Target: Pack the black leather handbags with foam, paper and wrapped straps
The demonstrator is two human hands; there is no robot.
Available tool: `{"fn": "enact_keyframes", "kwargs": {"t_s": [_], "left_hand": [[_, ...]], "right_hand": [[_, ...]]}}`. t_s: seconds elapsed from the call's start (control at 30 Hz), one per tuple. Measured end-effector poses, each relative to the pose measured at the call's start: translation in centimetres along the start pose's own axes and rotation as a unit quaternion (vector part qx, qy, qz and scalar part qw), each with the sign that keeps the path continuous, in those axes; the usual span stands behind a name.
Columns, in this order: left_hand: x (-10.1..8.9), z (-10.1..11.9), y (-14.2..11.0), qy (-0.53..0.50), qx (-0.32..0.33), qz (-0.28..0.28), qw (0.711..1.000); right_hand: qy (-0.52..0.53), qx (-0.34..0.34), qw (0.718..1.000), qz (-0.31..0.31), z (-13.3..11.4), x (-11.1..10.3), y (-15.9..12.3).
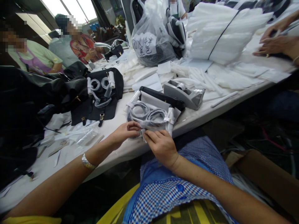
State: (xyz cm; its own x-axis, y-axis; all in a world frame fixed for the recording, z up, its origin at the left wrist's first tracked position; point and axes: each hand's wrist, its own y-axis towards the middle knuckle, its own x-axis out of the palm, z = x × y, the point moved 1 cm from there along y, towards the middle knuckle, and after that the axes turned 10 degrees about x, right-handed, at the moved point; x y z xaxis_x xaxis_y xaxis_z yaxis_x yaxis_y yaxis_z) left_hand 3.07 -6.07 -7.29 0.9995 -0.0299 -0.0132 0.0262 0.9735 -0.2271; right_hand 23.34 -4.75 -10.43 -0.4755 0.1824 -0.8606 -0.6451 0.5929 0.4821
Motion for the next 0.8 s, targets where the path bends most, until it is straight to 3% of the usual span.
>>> {"fn": "enact_keyframes", "kwargs": {"t_s": [0.2, 0.4, 0.8], "left_hand": [[0.6, 0.0, -0.3, 0.075, 0.082, -0.003, 0.994], [1.0, -1.1, -0.5, 0.141, 0.134, 0.025, 0.981], [2.3, -1.3, -1.7, 0.275, 0.194, 0.077, 0.938]], "right_hand": [[0.042, 0.039, 0.993, -0.105, -0.7, -1.2, 0.0], [0.082, 0.045, 0.983, -0.155, 0.2, -2.5, 1.2], [-0.025, -0.003, 0.965, -0.261, 0.8, -3.9, 5.2]]}}
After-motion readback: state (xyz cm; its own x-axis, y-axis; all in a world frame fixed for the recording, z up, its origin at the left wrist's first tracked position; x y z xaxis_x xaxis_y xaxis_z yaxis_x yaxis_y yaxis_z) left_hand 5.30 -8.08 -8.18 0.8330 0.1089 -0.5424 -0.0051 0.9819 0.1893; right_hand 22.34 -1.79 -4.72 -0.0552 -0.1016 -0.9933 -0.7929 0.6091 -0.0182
